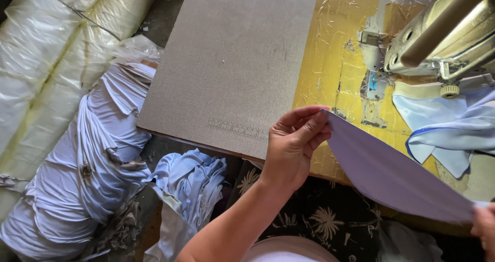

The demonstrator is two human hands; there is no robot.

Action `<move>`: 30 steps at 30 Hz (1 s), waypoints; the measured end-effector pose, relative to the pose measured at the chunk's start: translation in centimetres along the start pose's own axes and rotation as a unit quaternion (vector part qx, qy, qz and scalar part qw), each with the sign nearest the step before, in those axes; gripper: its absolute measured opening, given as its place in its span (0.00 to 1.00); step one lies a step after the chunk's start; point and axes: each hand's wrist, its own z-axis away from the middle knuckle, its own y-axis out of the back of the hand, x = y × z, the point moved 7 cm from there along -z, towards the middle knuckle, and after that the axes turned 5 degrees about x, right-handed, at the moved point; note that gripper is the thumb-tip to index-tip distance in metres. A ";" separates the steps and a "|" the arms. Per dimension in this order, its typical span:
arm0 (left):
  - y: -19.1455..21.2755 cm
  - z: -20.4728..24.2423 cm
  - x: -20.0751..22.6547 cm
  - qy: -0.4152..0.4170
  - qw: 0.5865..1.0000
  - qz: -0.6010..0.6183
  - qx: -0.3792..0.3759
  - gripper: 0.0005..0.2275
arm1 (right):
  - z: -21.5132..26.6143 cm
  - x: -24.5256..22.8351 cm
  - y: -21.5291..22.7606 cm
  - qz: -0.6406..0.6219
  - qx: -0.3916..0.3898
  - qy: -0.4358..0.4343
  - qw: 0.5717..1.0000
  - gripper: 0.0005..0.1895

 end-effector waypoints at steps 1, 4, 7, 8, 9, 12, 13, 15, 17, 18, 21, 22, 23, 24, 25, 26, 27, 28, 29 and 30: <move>-0.7 0.9 0.2 0.002 1.000 -0.001 -0.001 0.09 | 2.0 -6.3 -1.1 -0.001 0.002 -0.002 1.000 0.17; -3.8 3.7 0.8 -0.047 0.988 -0.122 -0.077 0.06 | 13.0 -28.3 0.7 0.029 0.038 0.153 0.987 0.10; -7.3 7.0 0.3 -0.063 0.955 -0.204 -0.207 0.06 | 18.4 -39.6 2.5 0.018 0.017 0.147 0.989 0.28; -8.1 7.7 0.4 -0.103 0.909 -0.351 -0.202 0.05 | 19.5 -42.1 3.2 0.018 0.016 0.208 0.978 0.26; -9.0 8.3 0.4 -0.141 0.840 -0.486 -0.196 0.04 | 20.7 -44.6 3.9 0.019 0.017 0.269 0.963 0.23; -10.2 9.1 0.1 -0.154 0.818 -0.508 -0.221 0.03 | 22.2 -47.7 5.1 0.021 0.013 0.285 0.958 0.25; -10.3 9.2 -0.1 -0.152 0.817 -0.510 -0.223 0.03 | 22.3 -48.2 5.0 0.020 0.015 0.282 0.959 0.25; -10.5 9.5 -0.1 -0.163 0.806 -0.517 -0.237 0.04 | 22.4 -49.3 4.6 -0.031 0.015 0.276 0.961 0.21; -10.3 9.6 -0.5 -0.162 0.806 -0.513 -0.246 0.04 | 22.2 -49.8 4.7 -0.026 -0.001 0.298 0.954 0.21; -10.2 9.7 -0.8 -0.160 0.807 -0.508 -0.256 0.05 | 22.2 -50.1 4.5 -0.019 -0.017 0.320 0.947 0.21; -10.4 10.0 -0.9 -0.151 0.802 -0.518 -0.258 0.04 | 22.2 -49.5 4.7 -0.023 -0.008 0.320 0.947 0.18; -10.4 10.0 -1.0 -0.149 0.801 -0.518 -0.259 0.04 | 22.2 -49.6 4.8 -0.023 -0.007 0.318 0.948 0.18; -10.4 10.0 -1.1 -0.145 0.804 -0.512 -0.263 0.04 | 22.1 -49.6 4.9 -0.015 -0.005 0.314 0.949 0.19; -10.4 10.0 -1.3 -0.140 0.807 -0.507 -0.267 0.05 | 22.1 -49.7 5.0 -0.007 -0.004 0.311 0.950 0.19; -10.3 9.9 -1.5 -0.139 0.807 -0.507 -0.268 0.05 | 22.1 -49.6 5.0 -0.007 -0.004 0.309 0.951 0.19; -10.2 9.9 -1.7 -0.135 0.806 -0.509 -0.269 0.05 | 22.1 -49.5 5.0 -0.013 -0.008 0.304 0.952 0.18; -10.1 9.9 -1.9 -0.131 0.805 -0.512 -0.270 0.05 | 22.1 -49.4 4.9 -0.019 -0.014 0.300 0.954 0.17; -10.1 9.8 -2.0 -0.130 0.805 -0.512 -0.269 0.05 | 21.9 -49.2 4.9 -0.020 -0.015 0.299 0.954 0.17; -10.2 9.8 -2.0 -0.131 0.806 -0.511 -0.267 0.05 | 21.9 -49.3 4.9 -0.013 -0.017 0.309 0.951 0.17; -10.2 9.8 -2.1 -0.132 0.808 -0.509 -0.266 0.05 | 21.8 -49.3 4.9 -0.007 -0.019 0.318 0.948 0.17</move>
